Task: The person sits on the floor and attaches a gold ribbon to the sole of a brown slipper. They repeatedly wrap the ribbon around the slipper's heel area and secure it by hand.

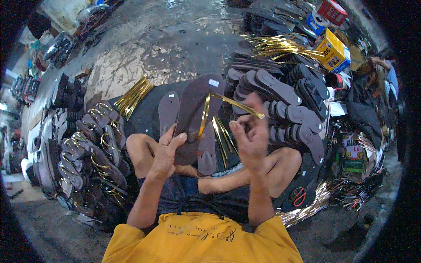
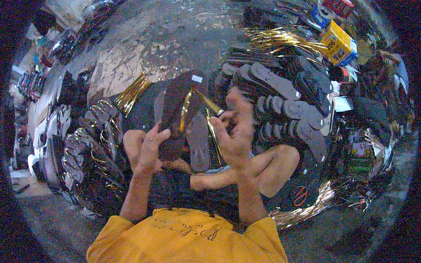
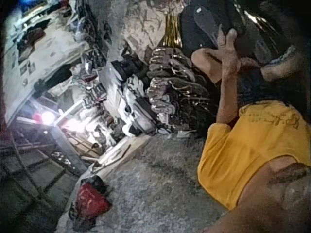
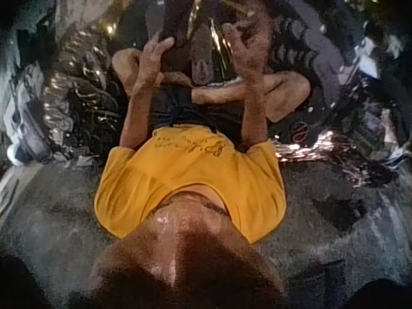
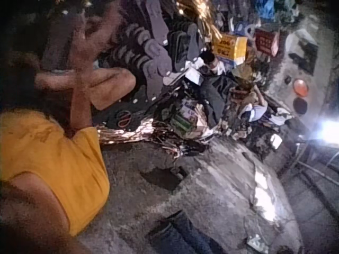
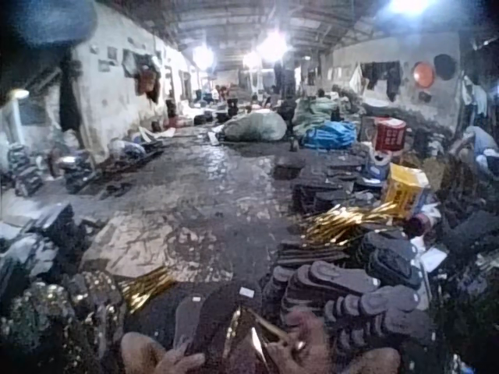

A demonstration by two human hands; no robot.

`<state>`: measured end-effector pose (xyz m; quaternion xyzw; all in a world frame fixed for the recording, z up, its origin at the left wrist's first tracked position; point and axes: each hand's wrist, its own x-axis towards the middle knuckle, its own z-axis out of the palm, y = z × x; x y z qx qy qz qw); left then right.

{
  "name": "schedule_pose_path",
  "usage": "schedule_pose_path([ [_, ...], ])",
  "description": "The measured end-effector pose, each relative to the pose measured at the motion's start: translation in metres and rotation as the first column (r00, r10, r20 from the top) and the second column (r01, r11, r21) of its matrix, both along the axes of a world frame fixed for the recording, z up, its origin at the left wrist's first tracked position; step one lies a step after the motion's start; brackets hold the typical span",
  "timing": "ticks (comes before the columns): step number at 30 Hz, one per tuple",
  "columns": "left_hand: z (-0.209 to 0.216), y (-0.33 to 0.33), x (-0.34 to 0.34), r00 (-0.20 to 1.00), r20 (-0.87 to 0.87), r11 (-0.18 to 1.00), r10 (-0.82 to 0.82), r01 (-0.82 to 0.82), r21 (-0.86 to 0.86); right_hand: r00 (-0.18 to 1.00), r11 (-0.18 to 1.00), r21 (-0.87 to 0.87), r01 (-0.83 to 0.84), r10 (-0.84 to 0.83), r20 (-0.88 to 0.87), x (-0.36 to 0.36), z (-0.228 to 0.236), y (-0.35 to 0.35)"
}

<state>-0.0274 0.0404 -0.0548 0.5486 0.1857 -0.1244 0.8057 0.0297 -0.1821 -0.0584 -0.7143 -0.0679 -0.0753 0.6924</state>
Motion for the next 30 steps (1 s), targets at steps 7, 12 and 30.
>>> schedule_pose_path([
  [7,0.007,0.059,0.024,0.908,0.351,0.902,0.227,-0.332,0.277,0.966,0.938,0.251,-0.240,0.256,-0.033,0.007,0.026,-0.024],
  [12,0.041,-0.015,0.021,0.865,0.404,0.728,0.297,-0.479,0.490,0.955,0.870,0.492,-0.037,0.176,-0.239,0.008,0.020,0.016],
  [30,0.030,-0.024,0.003,0.809,0.585,0.635,0.057,-0.481,0.604,0.938,0.969,-0.239,0.063,0.025,0.347,-0.005,0.013,0.042],
])
